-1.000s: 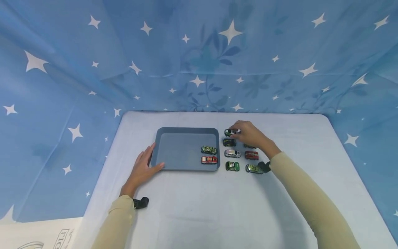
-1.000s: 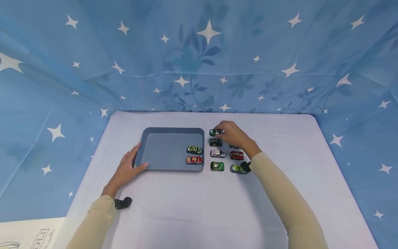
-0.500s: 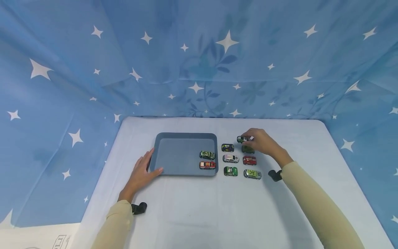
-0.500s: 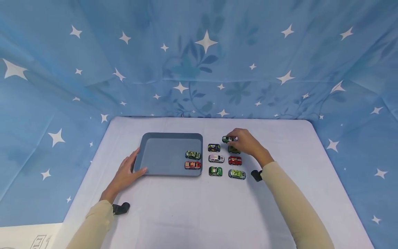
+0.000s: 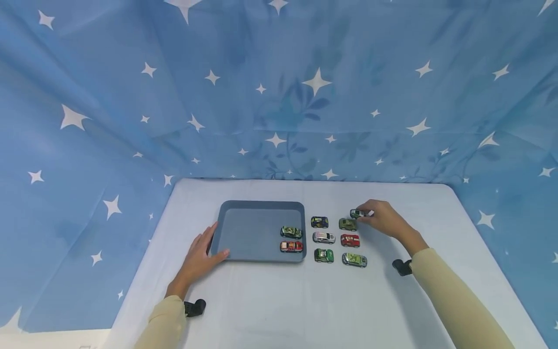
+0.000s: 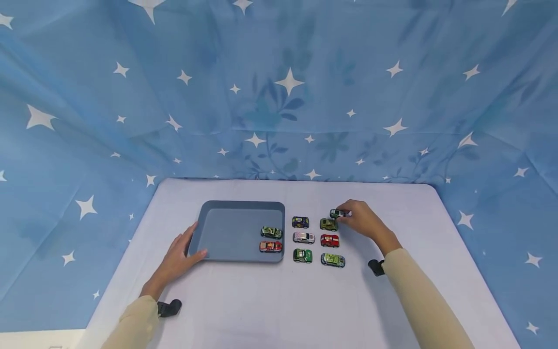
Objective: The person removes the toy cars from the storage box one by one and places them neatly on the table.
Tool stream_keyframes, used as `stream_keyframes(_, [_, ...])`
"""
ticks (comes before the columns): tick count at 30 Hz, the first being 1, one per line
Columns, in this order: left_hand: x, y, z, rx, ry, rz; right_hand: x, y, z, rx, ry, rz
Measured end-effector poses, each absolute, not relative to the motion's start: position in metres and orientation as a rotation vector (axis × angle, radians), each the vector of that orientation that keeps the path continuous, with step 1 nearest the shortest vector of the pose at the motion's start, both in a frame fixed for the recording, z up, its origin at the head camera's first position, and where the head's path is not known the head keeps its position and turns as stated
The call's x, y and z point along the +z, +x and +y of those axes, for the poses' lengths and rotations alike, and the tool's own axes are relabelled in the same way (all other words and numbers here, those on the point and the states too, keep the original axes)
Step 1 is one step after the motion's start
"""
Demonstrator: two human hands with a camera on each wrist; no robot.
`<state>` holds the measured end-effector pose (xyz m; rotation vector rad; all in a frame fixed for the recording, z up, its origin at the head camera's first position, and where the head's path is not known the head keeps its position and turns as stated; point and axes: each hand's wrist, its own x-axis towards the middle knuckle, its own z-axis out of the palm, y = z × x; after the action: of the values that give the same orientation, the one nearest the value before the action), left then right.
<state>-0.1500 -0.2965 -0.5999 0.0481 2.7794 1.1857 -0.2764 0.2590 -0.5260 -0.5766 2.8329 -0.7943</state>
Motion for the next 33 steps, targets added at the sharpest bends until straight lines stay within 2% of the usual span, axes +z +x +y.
stream_keyframes(16, [-0.602,-0.146,-0.296,1.176,0.059,2.808,-0.539,-0.266,0.297,-0.757,-0.563,2.856])
stream_keyframes(33, [-0.601,-0.149,-0.295,1.171,0.043,2.793,-0.540,-0.262,0.306,-0.654,-0.625,2.798])
